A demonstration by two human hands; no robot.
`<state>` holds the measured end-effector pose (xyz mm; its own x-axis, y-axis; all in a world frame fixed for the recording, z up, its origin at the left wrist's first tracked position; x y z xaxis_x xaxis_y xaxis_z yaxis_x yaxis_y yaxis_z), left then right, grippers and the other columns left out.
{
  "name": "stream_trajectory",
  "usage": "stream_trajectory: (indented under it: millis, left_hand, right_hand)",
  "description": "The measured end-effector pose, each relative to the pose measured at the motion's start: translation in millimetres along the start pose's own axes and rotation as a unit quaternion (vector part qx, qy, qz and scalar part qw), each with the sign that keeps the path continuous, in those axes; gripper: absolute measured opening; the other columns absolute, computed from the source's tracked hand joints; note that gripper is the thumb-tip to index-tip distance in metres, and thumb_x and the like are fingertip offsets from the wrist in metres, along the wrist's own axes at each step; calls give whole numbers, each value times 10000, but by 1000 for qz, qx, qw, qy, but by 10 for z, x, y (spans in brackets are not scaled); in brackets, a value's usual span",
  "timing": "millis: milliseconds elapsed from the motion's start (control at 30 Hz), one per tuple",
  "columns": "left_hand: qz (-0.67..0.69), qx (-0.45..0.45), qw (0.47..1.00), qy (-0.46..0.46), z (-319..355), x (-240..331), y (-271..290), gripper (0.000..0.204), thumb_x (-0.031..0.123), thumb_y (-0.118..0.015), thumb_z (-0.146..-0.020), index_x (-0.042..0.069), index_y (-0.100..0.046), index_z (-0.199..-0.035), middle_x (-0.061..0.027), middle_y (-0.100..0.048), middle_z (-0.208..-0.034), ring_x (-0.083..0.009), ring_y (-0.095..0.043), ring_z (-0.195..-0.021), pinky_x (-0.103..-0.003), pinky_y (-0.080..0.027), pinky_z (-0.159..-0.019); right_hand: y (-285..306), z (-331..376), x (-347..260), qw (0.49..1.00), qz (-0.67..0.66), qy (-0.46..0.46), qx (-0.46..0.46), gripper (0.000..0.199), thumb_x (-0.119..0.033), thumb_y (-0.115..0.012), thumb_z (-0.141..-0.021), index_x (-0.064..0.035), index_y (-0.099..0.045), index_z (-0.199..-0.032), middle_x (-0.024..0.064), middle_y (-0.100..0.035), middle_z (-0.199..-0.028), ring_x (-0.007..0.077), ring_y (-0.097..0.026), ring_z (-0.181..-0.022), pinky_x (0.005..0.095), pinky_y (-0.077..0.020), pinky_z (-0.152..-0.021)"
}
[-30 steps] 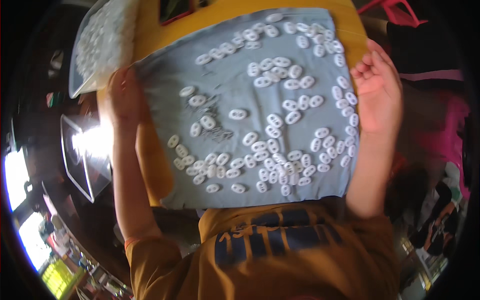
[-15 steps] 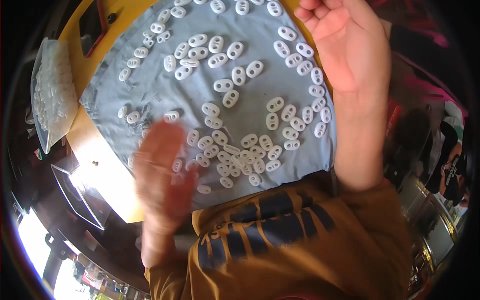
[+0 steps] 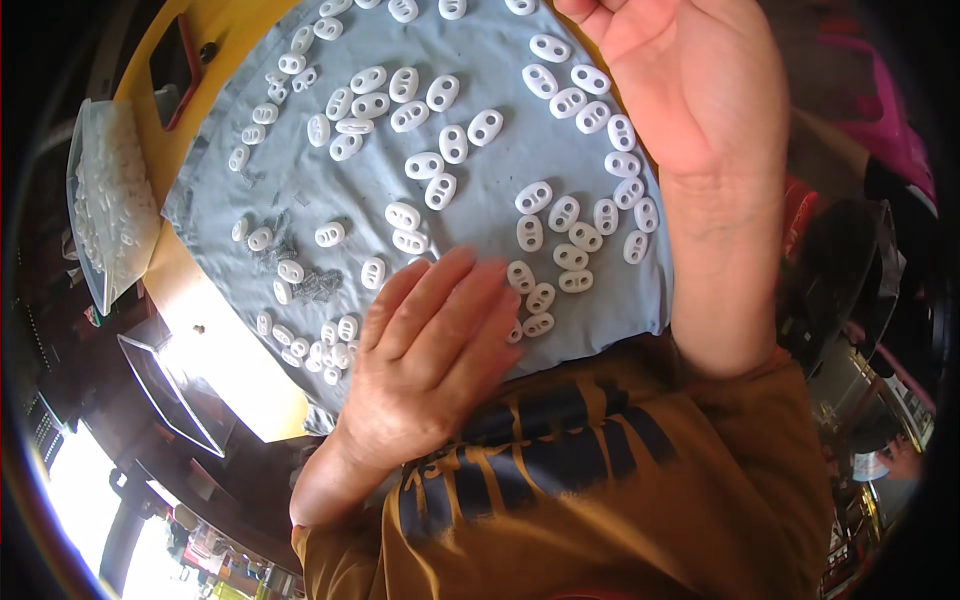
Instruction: Assembling small white plastic components by inserting metal pins into them.
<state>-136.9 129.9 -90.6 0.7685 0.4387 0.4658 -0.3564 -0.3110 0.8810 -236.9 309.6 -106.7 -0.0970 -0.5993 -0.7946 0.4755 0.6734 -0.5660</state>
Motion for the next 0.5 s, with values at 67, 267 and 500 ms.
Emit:
stream_trajectory:
  millis: [67,267,500]
  left_hand:
    - [-4,3,1000,2,-178,52,-38,444,180,-666,-711,38,-576,-1122,-105,-522,-1224,-273,-483,-1153,-412,-369,-961]
    - [9,-48,998,35,-428,14,-171,541,241,-712,-653,25,-573,-1129,-94,-508,-1245,-290,-448,-1190,-440,-303,-1012]
    - [-52,-2,999,-9,-294,-25,-3,413,247,-691,-684,14,-607,-1014,-110,-552,-1131,-262,-517,-1073,-436,-387,-929]
  right_hand:
    - [14,-2,5,1000,1,-1,2,179,-147,-585,-828,-21,-601,-953,11,-547,-785,106,-479,-708,234,-383,-697]
    - [39,-30,86,998,-48,-34,-14,149,-119,-569,-837,-16,-608,-938,20,-557,-780,108,-492,-704,231,-385,-683]
    - [83,-29,19,998,-51,-21,1,143,-109,-560,-842,-17,-608,-940,18,-557,-770,112,-494,-699,235,-388,-683]
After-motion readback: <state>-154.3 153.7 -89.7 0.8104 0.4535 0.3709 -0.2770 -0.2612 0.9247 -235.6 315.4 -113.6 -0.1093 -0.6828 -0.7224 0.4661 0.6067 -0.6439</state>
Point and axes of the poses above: each hand's wrist, its own z-axis away from the middle knuckle, its own y-axis out of the back of the hand, x = y × z, the point moved 9 cm from there along -z, towards the middle knuckle
